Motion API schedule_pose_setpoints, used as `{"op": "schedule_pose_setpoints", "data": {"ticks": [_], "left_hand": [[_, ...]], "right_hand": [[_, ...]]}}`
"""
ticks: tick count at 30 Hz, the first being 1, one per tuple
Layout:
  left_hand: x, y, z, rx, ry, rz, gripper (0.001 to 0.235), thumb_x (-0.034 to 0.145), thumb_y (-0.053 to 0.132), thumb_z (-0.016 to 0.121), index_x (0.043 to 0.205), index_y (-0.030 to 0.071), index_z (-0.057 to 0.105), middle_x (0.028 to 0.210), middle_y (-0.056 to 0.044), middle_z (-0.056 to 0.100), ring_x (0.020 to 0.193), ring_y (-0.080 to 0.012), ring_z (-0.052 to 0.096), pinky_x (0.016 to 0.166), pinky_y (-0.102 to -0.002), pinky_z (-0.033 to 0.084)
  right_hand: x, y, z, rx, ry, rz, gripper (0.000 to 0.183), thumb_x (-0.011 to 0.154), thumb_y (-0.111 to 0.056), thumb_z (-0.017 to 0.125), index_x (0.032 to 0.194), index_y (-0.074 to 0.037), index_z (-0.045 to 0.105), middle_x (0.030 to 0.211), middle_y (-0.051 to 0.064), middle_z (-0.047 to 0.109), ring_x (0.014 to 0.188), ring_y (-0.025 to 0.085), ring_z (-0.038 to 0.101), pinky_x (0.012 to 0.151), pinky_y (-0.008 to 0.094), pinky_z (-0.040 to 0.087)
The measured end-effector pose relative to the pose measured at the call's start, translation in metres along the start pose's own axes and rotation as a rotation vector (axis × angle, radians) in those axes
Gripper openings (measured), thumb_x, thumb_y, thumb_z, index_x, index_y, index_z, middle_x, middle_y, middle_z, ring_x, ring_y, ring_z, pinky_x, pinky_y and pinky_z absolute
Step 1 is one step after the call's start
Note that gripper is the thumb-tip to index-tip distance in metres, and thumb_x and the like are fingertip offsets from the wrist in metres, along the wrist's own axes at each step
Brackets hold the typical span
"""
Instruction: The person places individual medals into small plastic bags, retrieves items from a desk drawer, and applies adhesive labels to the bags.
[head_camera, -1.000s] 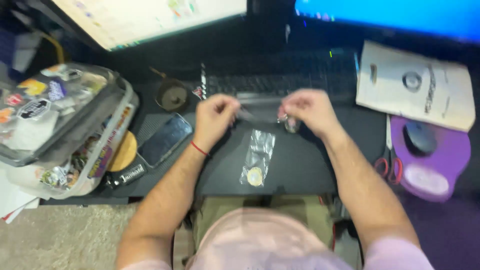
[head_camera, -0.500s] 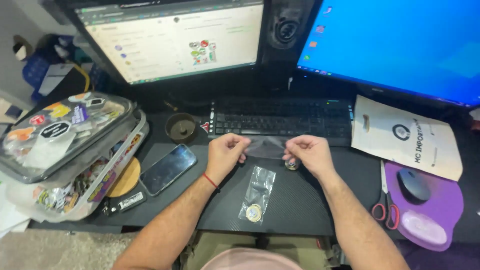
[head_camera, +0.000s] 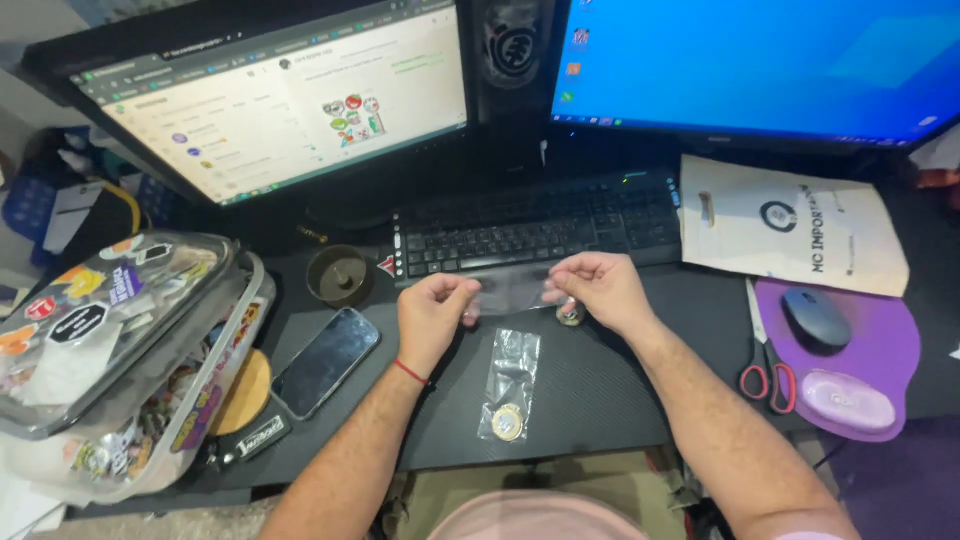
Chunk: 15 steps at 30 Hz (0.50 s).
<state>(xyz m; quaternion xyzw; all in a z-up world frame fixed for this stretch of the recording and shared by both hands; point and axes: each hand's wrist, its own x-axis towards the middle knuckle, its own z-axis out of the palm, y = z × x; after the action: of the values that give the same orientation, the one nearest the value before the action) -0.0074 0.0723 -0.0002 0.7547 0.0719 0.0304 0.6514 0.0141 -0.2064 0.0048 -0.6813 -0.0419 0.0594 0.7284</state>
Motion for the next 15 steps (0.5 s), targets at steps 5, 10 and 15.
{"op": "schedule_pose_setpoints", "data": {"ticks": [5, 10, 15], "left_hand": [[0.003, 0.0, 0.003, -0.096, -0.046, 0.018, 0.014, 0.1, 0.007, 0.087, 0.111, 0.0, 0.088, 0.079, -0.019, 0.085, 0.063, -0.0179, 0.08, 0.061, -0.03, 0.068], [-0.003, 0.005, -0.002, -0.103, -0.006, -0.061, 0.021, 0.099, 0.016, 0.091, 0.104, -0.004, 0.085, 0.076, -0.019, 0.083, 0.059, -0.0173, 0.079, 0.056, -0.03, 0.068], [-0.006, 0.012, 0.002, -0.097, -0.029, 0.008, 0.01, 0.101, 0.01, 0.087, 0.104, 0.001, 0.087, 0.076, -0.015, 0.084, 0.063, -0.0153, 0.08, 0.061, -0.026, 0.067]], "right_hand": [[-0.001, 0.002, -0.002, 0.005, 0.005, 0.018, 0.02, 0.1, -0.004, 0.085, 0.115, 0.009, 0.082, 0.094, 0.027, 0.087, 0.08, 0.03, 0.087, 0.061, 0.031, 0.074], [0.002, 0.01, -0.005, -0.035, 0.004, 0.051, 0.022, 0.102, -0.01, 0.086, 0.11, 0.01, 0.081, 0.088, 0.027, 0.085, 0.073, 0.03, 0.086, 0.06, 0.033, 0.074], [-0.003, -0.009, 0.008, -0.026, -0.022, 0.049, 0.023, 0.099, -0.004, 0.086, 0.118, 0.008, 0.082, 0.097, 0.023, 0.087, 0.081, 0.024, 0.086, 0.066, 0.028, 0.074]]}}
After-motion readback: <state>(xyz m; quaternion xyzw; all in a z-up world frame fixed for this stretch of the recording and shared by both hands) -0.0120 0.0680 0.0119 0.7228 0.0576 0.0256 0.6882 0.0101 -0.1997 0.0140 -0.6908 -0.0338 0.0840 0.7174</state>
